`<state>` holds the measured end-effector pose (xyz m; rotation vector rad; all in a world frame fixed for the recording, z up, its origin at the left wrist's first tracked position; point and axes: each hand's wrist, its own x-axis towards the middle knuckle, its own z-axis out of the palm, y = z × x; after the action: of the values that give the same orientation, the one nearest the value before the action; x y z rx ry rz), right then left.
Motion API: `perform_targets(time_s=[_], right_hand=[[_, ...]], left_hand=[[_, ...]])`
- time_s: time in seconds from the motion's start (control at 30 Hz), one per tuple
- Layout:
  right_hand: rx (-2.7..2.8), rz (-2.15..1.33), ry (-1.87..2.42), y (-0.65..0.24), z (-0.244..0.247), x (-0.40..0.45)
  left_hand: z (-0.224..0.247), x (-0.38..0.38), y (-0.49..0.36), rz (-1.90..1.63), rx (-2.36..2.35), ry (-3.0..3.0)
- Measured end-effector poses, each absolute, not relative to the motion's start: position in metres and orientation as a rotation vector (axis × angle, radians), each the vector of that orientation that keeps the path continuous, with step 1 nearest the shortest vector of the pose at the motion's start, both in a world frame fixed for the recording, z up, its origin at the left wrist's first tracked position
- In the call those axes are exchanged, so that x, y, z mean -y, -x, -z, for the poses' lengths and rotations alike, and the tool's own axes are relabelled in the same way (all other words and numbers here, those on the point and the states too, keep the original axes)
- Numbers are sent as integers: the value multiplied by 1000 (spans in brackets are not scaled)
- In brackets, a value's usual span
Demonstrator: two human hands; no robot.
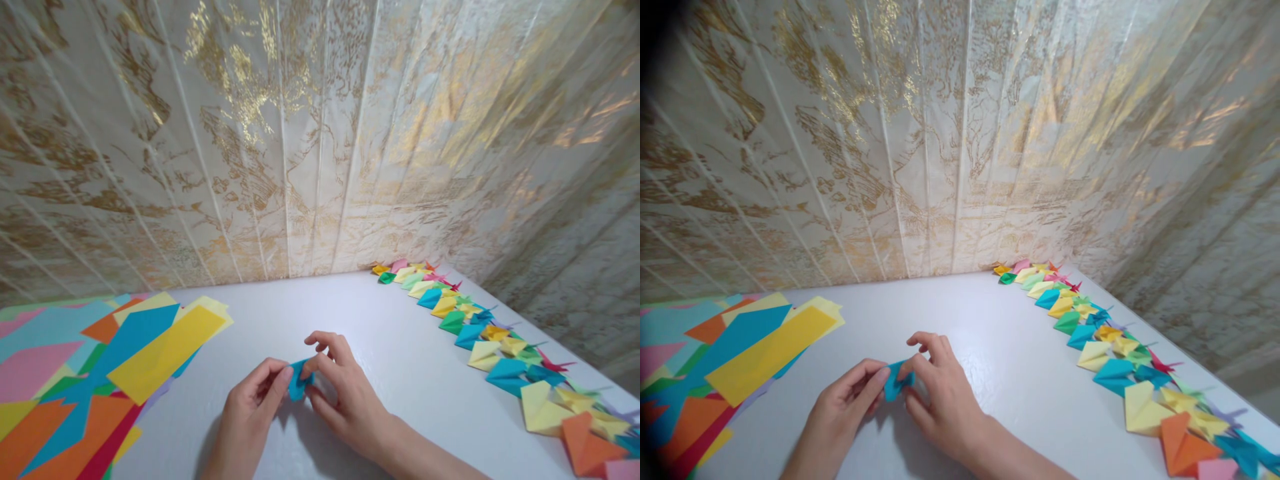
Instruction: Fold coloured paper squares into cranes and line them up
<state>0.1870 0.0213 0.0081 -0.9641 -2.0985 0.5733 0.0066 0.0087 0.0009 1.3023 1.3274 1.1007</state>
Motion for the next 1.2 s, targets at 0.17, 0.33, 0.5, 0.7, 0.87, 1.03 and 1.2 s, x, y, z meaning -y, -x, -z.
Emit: perform_targets(time_s=[0.17, 0.33, 0.5, 0.7, 0.87, 1.03, 1.2], right_hand=[[2160, -531, 941, -188, -10, -23], [2225, -527, 863, -187, -12, -22], [2142, -600, 853, -187, -11, -22], [2070, -596, 852, -190, -12, -25], [2072, -657, 859, -188, -12, -22], [1916, -722, 966, -182, -10, -20], [1843, -779, 1029, -180, -12, -20]], left_hand=[[-1, -11, -6, -1110, -1400, -1272], [-3, -9, -7, -1144, -1420, -1290], [-7, -9, -10, -1155, -1365, -1304], [-4, -6, -10, -1100, -1268, -1313], [-5, -6, -10, -1133, -1315, -1313], [-10, -5, -15, -1123, -1326, -1242], [-3, -4, -15, -1092, -1307, -1227]])
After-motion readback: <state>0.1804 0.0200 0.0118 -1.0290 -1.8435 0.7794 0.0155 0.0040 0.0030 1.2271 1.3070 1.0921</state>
